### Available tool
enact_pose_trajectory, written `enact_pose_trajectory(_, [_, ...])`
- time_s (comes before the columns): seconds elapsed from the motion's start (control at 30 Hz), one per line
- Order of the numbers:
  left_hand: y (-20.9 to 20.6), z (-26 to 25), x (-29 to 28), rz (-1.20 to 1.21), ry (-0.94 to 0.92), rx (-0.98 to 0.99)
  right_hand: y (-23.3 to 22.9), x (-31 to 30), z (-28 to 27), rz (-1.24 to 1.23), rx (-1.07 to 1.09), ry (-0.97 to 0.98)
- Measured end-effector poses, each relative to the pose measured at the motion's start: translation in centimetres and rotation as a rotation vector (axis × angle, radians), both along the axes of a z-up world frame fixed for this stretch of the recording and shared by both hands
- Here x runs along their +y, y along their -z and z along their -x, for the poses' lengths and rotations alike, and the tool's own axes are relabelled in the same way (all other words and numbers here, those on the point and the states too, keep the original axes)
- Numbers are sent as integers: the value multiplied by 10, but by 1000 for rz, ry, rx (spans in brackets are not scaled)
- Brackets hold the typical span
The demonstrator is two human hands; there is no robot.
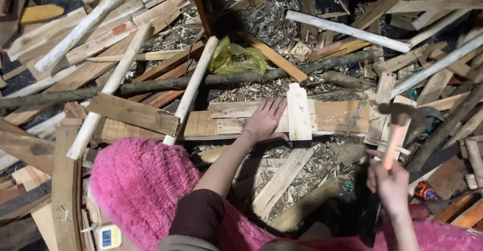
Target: Assemble small wooden pieces using a hammer and nails
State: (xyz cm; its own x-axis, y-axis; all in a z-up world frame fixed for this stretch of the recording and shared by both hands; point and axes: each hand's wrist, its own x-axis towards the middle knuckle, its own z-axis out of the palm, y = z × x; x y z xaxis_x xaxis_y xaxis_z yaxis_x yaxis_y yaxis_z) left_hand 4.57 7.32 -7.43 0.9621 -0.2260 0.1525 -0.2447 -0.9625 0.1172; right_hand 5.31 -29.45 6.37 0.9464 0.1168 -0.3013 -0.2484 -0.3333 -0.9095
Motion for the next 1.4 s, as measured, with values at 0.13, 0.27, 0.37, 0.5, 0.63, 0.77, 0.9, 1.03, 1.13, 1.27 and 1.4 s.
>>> enact_pose_trajectory(0.13, [2, -1, -3, -48, 3, 77, 0, 31, 21, 373, -249, -230])
enact_pose_trajectory(0.27, [6, -1, -4, -15, 13, 141, -33, 84, 43, 514, -191, -290])
enact_pose_trajectory(0.37, [9, 0, -3, 50, 18, 177, -27, 91, 47, 524, -337, -355])
enact_pose_trajectory(0.5, [-1, 2, -1, 109, 26, 236, -33, 103, 52, 470, -353, -350])
enact_pose_trajectory(0.63, [-7, 4, -4, 153, 2, 262, -34, 108, 52, 437, -428, -406])
enact_pose_trajectory(0.77, [-3, 0, -2, 227, -29, 272, -23, 108, 42, 516, -474, -437])
enact_pose_trajectory(0.9, [-6, -6, 4, 133, -4, 341, -17, 113, 37, 554, -510, -418])
enact_pose_trajectory(1.03, [3, -4, 11, 241, 45, 177, -24, 128, 38, 539, -463, -395])
enact_pose_trajectory(1.13, [-1, -2, 12, 243, 61, 102, -40, 139, 40, 493, -419, -339])
enact_pose_trajectory(1.27, [-7, 5, 10, 126, 74, 155, -56, 142, 42, 487, -466, -270])
enact_pose_trajectory(1.4, [-2, 2, 10, 92, 68, 185, -42, 138, 46, 544, -480, -281])
